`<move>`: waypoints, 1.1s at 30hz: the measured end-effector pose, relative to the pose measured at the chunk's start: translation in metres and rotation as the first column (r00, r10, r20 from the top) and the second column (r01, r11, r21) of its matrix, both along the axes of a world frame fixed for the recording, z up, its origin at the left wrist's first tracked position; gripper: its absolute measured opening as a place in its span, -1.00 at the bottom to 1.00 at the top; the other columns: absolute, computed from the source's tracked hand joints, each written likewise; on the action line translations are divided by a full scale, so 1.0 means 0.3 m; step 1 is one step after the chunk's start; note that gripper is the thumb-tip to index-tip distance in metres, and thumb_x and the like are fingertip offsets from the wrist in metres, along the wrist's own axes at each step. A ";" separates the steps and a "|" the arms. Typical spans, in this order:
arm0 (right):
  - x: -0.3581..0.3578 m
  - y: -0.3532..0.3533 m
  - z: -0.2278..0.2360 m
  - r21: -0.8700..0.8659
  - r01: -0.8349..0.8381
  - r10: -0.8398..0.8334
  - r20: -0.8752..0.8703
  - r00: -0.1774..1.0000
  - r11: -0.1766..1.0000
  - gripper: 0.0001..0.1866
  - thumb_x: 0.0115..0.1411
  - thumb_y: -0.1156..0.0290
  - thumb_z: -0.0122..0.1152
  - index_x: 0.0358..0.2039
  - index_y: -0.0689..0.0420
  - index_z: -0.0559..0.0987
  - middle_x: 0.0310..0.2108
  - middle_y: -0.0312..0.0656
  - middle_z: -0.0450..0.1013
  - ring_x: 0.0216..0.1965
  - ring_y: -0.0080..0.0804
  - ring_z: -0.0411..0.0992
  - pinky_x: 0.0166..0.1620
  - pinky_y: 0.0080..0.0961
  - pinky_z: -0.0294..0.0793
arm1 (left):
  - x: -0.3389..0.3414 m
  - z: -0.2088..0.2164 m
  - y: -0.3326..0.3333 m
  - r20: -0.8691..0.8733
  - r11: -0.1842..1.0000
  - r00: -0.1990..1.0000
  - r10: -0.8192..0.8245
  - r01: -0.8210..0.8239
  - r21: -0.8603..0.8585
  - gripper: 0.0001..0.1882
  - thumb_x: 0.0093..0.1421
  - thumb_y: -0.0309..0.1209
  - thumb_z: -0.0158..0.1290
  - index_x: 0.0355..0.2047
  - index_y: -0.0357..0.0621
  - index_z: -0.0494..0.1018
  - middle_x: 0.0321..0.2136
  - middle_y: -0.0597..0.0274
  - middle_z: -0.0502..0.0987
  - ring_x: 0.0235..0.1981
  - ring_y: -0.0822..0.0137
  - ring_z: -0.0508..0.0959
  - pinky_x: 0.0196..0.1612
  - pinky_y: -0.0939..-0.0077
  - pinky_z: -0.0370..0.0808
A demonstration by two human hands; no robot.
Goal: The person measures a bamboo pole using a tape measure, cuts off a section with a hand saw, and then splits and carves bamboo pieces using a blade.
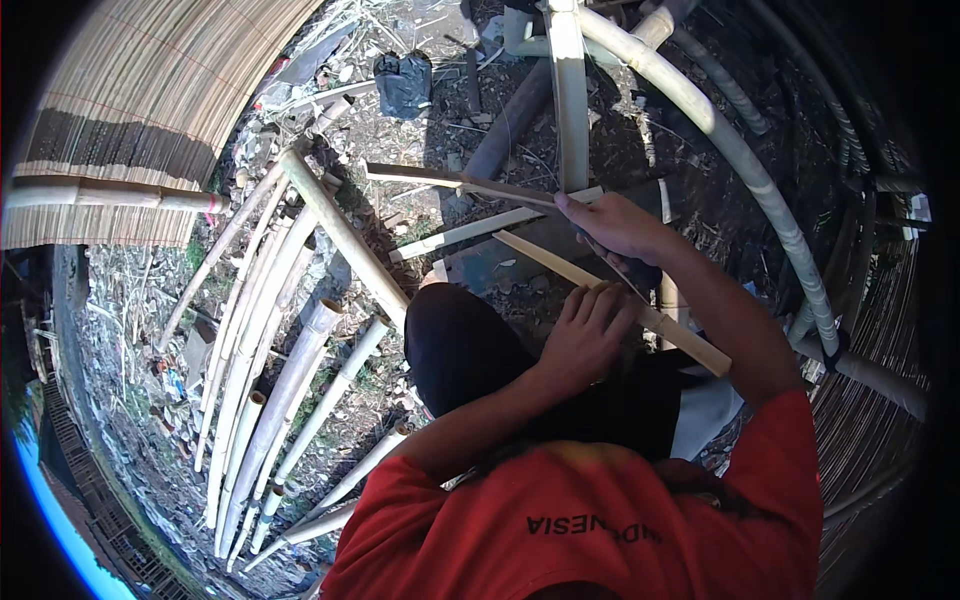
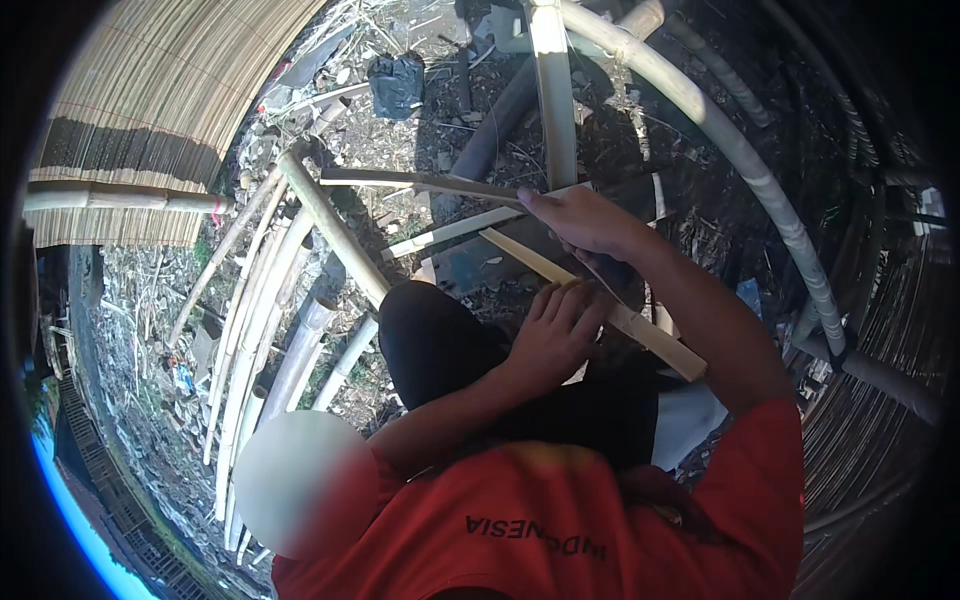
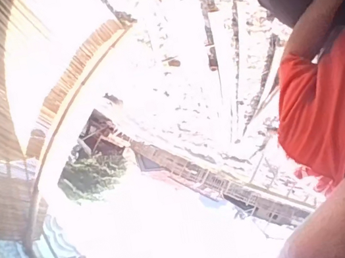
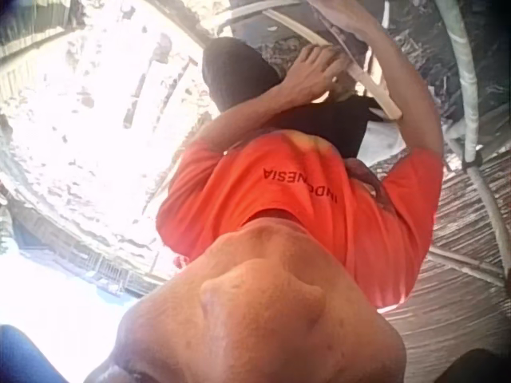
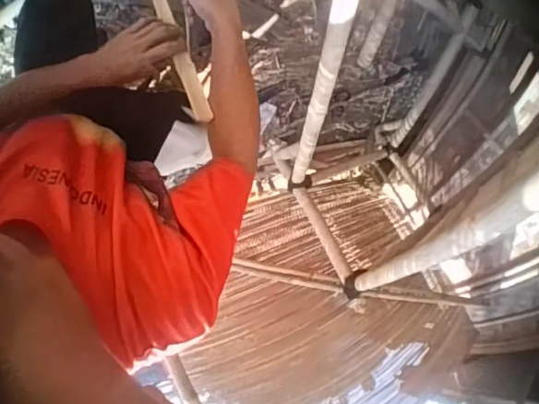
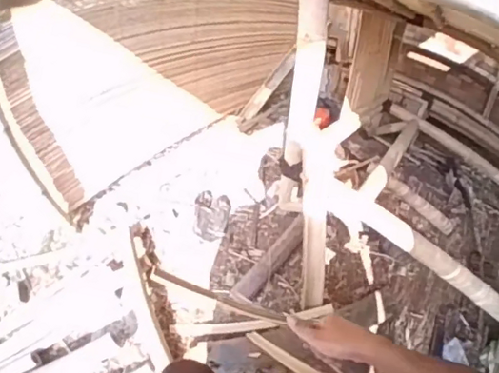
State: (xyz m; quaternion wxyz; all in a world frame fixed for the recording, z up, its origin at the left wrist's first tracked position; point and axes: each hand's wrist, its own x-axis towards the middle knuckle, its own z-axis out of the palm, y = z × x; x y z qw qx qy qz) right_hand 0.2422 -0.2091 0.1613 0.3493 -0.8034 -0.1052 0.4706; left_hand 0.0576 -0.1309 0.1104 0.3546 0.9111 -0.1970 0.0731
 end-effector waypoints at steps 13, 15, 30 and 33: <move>0.086 0.009 0.537 -0.188 0.048 0.055 0.509 0.859 0.981 -0.08 0.16 -0.57 0.07 -0.31 0.22 0.68 -0.76 -0.37 0.28 -0.81 -0.64 0.31 -0.73 -0.60 0.31 | 0.124 0.100 0.334 -0.257 0.823 0.874 0.412 -0.478 -0.306 -0.74 0.22 -0.63 0.05 -0.07 -0.24 0.37 -0.14 -0.15 0.50 -0.08 -0.28 0.51 -0.04 -0.09 0.45; 0.079 -0.042 0.482 -0.141 0.092 -0.004 0.529 0.849 0.986 -0.12 0.14 -0.53 0.16 -0.31 0.23 0.68 -0.73 -0.33 0.34 -0.75 -0.61 0.38 -0.66 -0.60 0.39 | 0.173 0.123 0.417 -0.218 0.848 0.883 0.415 -0.463 -0.259 -0.75 0.36 -0.50 0.07 -0.02 -0.36 0.38 -0.15 -0.29 0.53 -0.17 -0.35 0.57 -0.19 -0.15 0.49; -0.007 -0.218 -0.354 0.024 0.202 -0.197 0.361 0.911 0.979 -0.40 0.31 -0.15 0.32 -0.26 0.28 0.62 -0.64 -0.38 0.39 -0.54 -0.65 0.37 -0.44 -0.53 0.34 | 0.553 -0.275 0.710 -0.368 0.859 0.850 0.376 -0.469 -0.205 -0.61 0.46 -0.15 0.01 0.10 -0.17 0.41 -0.41 -0.15 0.64 -0.32 -0.20 0.68 -0.19 0.01 0.53; -0.040 -0.291 -0.443 0.028 0.330 -0.317 0.360 0.877 0.944 -0.45 0.34 -0.10 0.30 -0.29 0.25 0.64 -0.62 -0.44 0.34 -0.54 -0.68 0.24 -0.44 -0.50 0.25 | 0.656 -0.217 0.576 -0.472 0.867 0.791 0.390 -0.488 -0.100 -0.52 0.41 -0.05 0.04 0.03 -0.27 0.41 -0.32 -0.24 0.64 -0.14 -0.21 0.67 -0.08 -0.05 0.52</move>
